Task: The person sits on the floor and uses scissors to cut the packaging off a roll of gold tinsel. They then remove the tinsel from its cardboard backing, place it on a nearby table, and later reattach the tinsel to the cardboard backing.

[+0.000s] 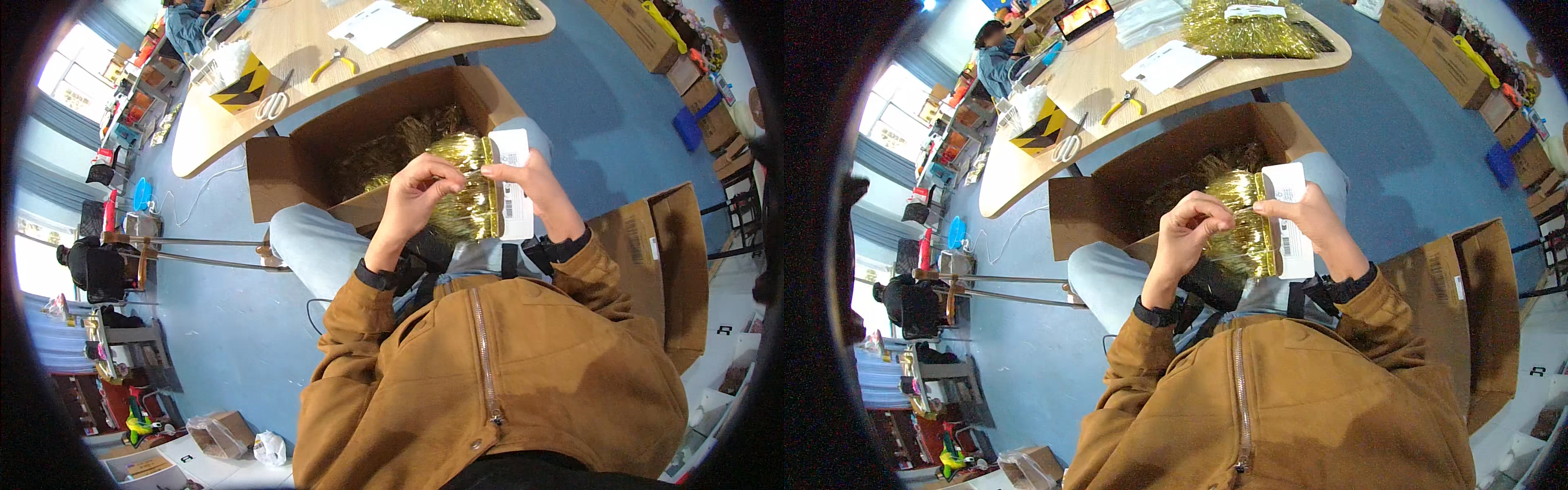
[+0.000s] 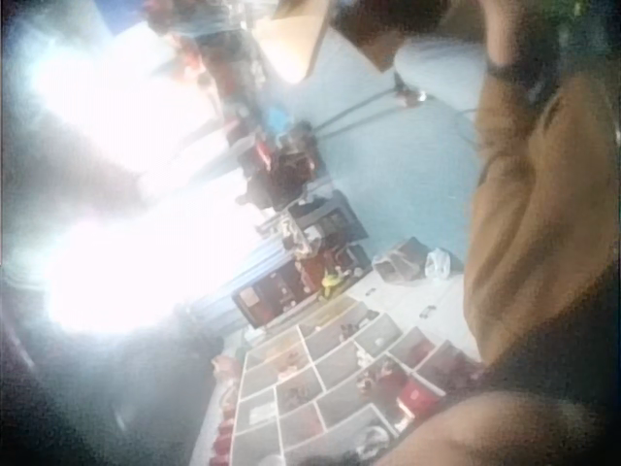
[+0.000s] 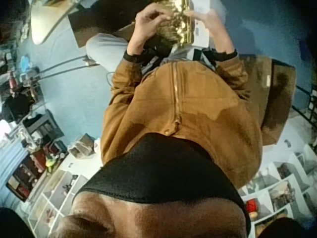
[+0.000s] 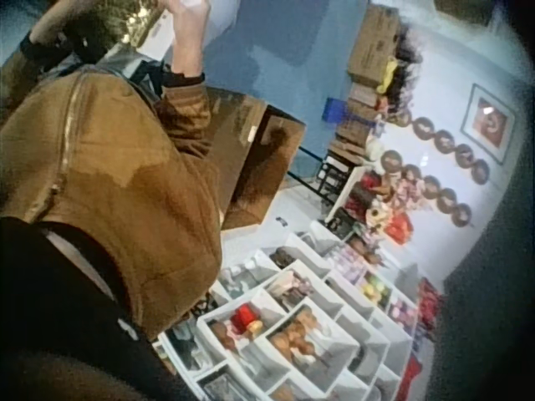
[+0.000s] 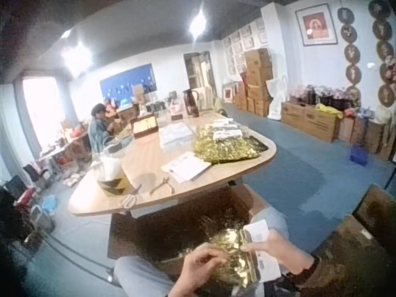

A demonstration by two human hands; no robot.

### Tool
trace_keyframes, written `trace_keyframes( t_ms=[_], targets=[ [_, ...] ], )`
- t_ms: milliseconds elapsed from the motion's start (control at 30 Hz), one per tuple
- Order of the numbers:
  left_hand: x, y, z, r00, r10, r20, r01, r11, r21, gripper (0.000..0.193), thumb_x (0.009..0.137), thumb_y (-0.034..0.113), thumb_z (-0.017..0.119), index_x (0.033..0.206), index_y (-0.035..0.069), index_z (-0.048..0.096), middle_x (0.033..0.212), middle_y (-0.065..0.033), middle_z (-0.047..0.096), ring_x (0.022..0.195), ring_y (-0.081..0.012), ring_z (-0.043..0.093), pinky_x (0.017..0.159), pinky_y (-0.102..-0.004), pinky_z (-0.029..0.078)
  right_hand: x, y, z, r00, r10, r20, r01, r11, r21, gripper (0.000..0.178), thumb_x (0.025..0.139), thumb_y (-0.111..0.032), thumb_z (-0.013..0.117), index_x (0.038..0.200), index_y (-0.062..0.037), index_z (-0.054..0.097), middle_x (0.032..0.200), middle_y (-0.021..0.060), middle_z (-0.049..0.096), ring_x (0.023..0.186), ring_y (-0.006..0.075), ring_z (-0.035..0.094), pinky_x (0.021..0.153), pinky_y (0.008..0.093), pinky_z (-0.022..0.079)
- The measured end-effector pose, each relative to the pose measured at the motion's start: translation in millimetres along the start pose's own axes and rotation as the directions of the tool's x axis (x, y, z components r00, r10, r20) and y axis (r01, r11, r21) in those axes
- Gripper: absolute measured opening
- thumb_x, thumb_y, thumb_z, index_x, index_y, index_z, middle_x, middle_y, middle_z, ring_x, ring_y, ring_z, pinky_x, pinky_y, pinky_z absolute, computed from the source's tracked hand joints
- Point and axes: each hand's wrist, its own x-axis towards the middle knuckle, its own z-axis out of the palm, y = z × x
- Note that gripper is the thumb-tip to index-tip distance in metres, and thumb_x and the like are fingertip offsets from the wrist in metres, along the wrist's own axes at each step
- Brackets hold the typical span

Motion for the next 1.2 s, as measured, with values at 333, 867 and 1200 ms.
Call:
trace_keyframes(
  t_ms=[333,867,1200],
  targets=[
    [-10,84,-4,0.95,-0.11,0.291,0.117,0.993,-0.006,0.003,0.107,0.004,0.053,0.107,0.004,0.051,0.096,-0.0084,0.069,0.082,-0.0122,0.063,0.072,-0.0276,0.053,-32,-37,35,0.996,-0.037,0.083,0.039,0.999,-0.021,0.031,0.083,-0.007,0.082,0.11,0.0017,0.07,0.099,0.007,0.075,0.087,0.0126,0.069,0.078,0.0287,0.055],
    [-28,109,-2,0.951,0.022,0.307,-0.171,0.868,0.467,0.038,0.07,-0.019,0.055,0.1,0.004,0.059,0.085,-0.0118,0.063,0.076,-0.0333,0.063,0.067,-0.0393,0.052,-56,-43,45,0.991,-0.081,0.106,0.1,0.977,-0.19,0.032,0.079,-0.006,0.083,0.107,0.0036,0.071,0.098,0.0049,0.074,0.088,0.0098,0.066,0.077,0.0292,0.055],
    [-38,89,25,0.996,0.078,-0.041,-0.029,0.728,0.684,0.011,0.096,0.005,0.07,0.103,0.003,0.061,0.09,-0.0117,0.064,0.073,-0.0246,0.065,0.062,-0.0317,0.053,-29,-8,25,1.0,-0.019,0.018,0.02,0.995,-0.097,0.032,0.084,-0.005,0.081,0.112,0.0019,0.068,0.102,0.0043,0.072,0.091,0.0111,0.066,0.079,0.0288,0.054]
  ],
)
